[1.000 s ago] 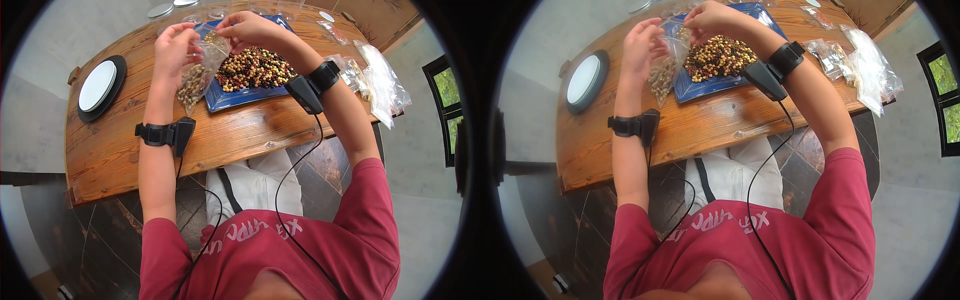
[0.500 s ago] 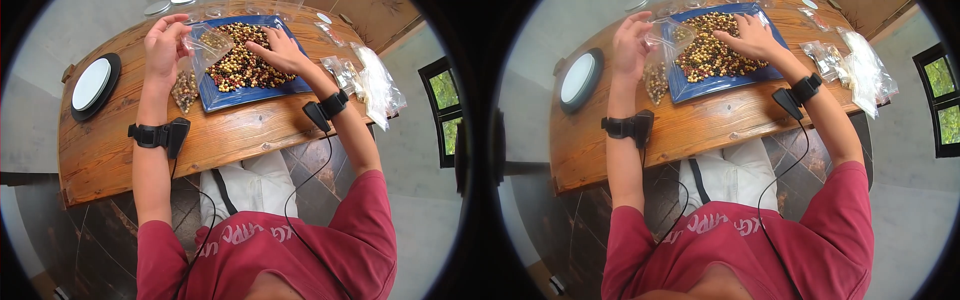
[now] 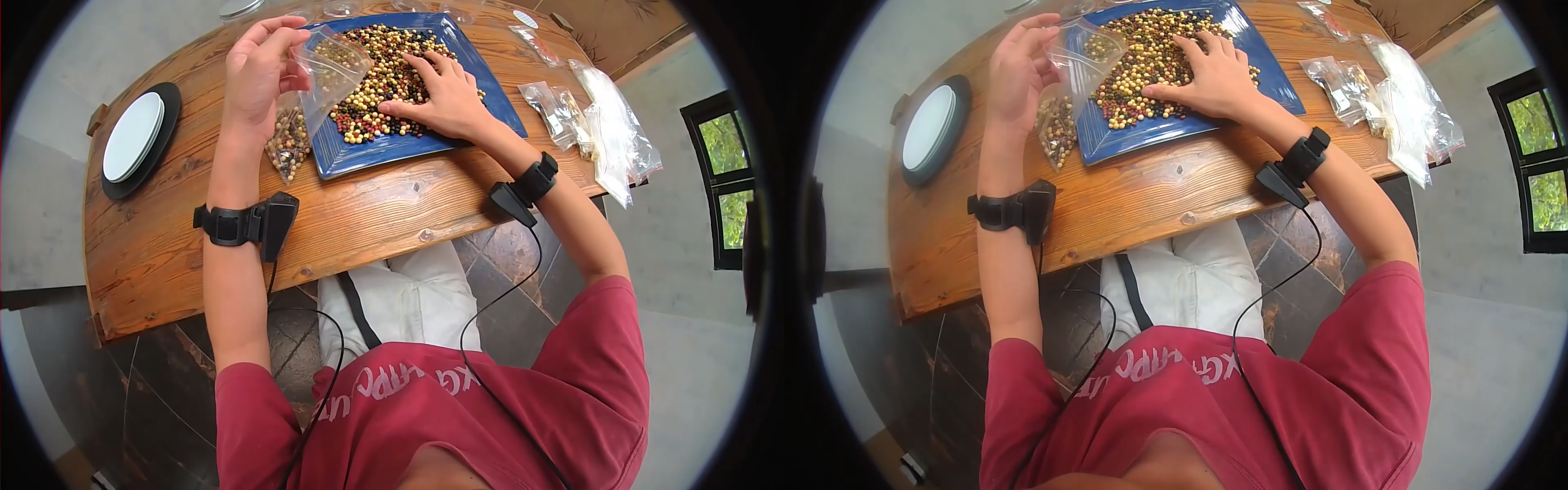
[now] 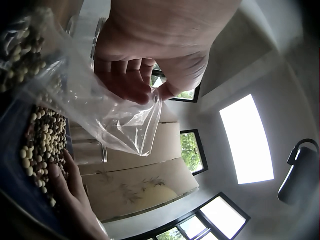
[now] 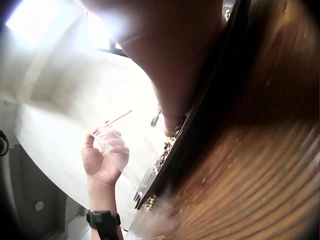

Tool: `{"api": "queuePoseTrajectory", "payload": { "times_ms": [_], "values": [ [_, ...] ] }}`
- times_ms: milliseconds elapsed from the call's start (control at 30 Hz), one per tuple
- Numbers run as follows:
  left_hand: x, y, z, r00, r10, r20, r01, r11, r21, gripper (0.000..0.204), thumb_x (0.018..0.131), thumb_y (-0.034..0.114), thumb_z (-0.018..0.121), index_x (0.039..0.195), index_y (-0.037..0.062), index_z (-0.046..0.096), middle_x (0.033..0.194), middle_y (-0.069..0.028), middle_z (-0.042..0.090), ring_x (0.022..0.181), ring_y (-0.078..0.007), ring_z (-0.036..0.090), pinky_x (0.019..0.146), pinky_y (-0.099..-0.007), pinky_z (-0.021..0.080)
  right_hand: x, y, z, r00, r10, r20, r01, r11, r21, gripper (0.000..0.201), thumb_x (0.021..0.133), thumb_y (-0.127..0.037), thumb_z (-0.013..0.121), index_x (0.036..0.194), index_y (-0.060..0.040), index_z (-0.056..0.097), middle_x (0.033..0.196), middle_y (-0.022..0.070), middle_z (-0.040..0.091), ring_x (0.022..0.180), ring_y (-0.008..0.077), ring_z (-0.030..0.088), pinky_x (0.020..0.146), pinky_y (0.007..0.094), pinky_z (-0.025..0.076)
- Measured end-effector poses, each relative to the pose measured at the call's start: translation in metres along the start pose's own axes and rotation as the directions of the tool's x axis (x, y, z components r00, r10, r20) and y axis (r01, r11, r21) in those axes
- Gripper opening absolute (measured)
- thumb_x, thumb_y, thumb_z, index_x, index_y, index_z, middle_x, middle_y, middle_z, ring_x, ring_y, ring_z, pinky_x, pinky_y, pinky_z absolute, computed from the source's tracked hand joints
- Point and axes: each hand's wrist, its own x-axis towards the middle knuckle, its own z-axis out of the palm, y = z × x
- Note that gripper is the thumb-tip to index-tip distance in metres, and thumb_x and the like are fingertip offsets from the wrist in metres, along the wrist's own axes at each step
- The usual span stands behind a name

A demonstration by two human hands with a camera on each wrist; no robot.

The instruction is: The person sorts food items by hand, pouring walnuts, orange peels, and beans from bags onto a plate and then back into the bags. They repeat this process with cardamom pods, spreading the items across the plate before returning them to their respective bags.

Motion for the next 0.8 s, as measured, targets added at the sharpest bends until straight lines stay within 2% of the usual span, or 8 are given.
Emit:
{"api": "queuePoseTrajectory", "payload": {
  "times_ms": [67, 100, 200, 233, 433, 533, 633, 800],
  "values": [
    [-0.005, 0.003, 0.003, 0.997, -0.055, 0.046, 0.048, 0.99, 0.132, 0.034, 0.091, 0.022, 0.071, 0.121, 0.0063, 0.065, 0.09, -0.0002, 0.064, 0.068, -0.0107, 0.066, 0.061, -0.0264, 0.054, 0.004, 0.0, 0.001, 1.0, -0.025, -0.014, 0.024, 0.999, -0.027, 0.104, 0.074, -0.088, 0.063, 0.148, -0.0157, 0.056, 0.15, 0.0255, 0.047, 0.142, 0.0427, 0.04, 0.117, 0.0541, 0.03],
    [-0.008, 0.005, 0.005, 0.994, -0.084, 0.064, 0.069, 0.978, 0.198, 0.038, 0.093, 0.024, 0.07, 0.126, 0.0066, 0.063, 0.095, -0.0014, 0.065, 0.072, -0.0119, 0.068, 0.064, -0.027, 0.055, 0.005, 0.003, 0.006, 0.995, -0.067, -0.079, 0.065, 0.998, -0.023, 0.091, 0.078, -0.082, 0.066, 0.143, -0.0189, 0.061, 0.143, 0.0221, 0.053, 0.133, 0.0406, 0.046, 0.113, 0.0526, 0.034],
    [-0.013, 0.004, 0.013, 0.982, -0.175, 0.068, 0.151, 0.952, 0.267, 0.04, 0.093, 0.028, 0.072, 0.127, 0.0084, 0.063, 0.095, -0.0019, 0.066, 0.072, -0.0122, 0.068, 0.065, -0.0271, 0.056, 0.01, 0.002, 0.005, 0.994, -0.087, -0.071, 0.088, 0.996, 0.002, 0.082, 0.081, -0.076, 0.069, 0.14, -0.0188, 0.064, 0.136, 0.0201, 0.058, 0.126, 0.0396, 0.05, 0.11, 0.0505, 0.038],
    [-0.012, 0.001, 0.014, 0.982, -0.175, 0.071, 0.149, 0.948, 0.283, 0.04, 0.094, 0.03, 0.071, 0.126, 0.0083, 0.063, 0.095, -0.0028, 0.067, 0.076, -0.0135, 0.07, 0.067, -0.0268, 0.057, 0.013, 0.002, 0.008, 0.978, -0.146, -0.147, 0.147, 0.989, -0.003, 0.069, 0.085, -0.069, 0.07, 0.132, -0.0176, 0.068, 0.126, 0.0193, 0.061, 0.122, 0.0401, 0.052, 0.105, 0.0478, 0.043],
    [-0.009, -0.009, 0.018, 0.973, -0.224, 0.061, 0.196, 0.931, 0.307, 0.039, 0.094, 0.028, 0.072, 0.126, 0.0081, 0.062, 0.097, -0.0034, 0.067, 0.085, -0.0177, 0.074, 0.073, -0.0308, 0.061, 0.022, -0.001, 0.009, 0.978, -0.192, -0.075, 0.199, 0.975, 0.101, 0.044, 0.095, -0.053, 0.066, 0.119, -0.0153, 0.068, 0.114, 0.0179, 0.062, 0.106, 0.0364, 0.063, 0.085, 0.0454, 0.054],
    [-0.01, -0.012, 0.019, 0.974, -0.22, 0.047, 0.197, 0.934, 0.298, 0.039, 0.094, 0.026, 0.072, 0.126, 0.0069, 0.061, 0.098, -0.004, 0.068, 0.085, -0.019, 0.074, 0.073, -0.0328, 0.062, 0.029, -0.008, 0.008, 0.971, -0.235, -0.051, 0.235, 0.972, -0.005, 0.036, 0.099, -0.047, 0.063, 0.114, -0.0147, 0.066, 0.111, 0.0159, 0.064, 0.093, 0.0342, 0.069, 0.074, 0.0458, 0.057],
    [-0.009, -0.013, 0.019, 0.977, -0.213, 0.03, 0.197, 0.942, 0.271, 0.04, 0.094, 0.024, 0.072, 0.127, 0.0055, 0.06, 0.098, -0.0051, 0.068, 0.086, -0.0204, 0.074, 0.073, -0.034, 0.063, 0.033, -0.016, 0.006, 0.97, -0.239, -0.039, 0.237, 0.97, -0.061, 0.032, 0.101, -0.043, 0.059, 0.108, -0.0119, 0.064, 0.102, 0.0151, 0.068, 0.086, 0.0353, 0.071, 0.071, 0.048, 0.057],
    [-0.007, -0.014, 0.017, 0.977, -0.208, 0.035, 0.192, 0.946, 0.261, 0.041, 0.094, 0.022, 0.071, 0.128, 0.0045, 0.059, 0.1, -0.0062, 0.068, 0.086, -0.0209, 0.074, 0.074, -0.0347, 0.063, 0.045, -0.017, 0.009, 0.973, -0.228, -0.034, 0.229, 0.973, 0.017, 0.037, 0.103, -0.041, 0.055, 0.1, -0.0049, 0.064, 0.089, 0.0201, 0.071, 0.084, 0.0406, 0.07, 0.074, 0.0521, 0.056]
  ]
}}
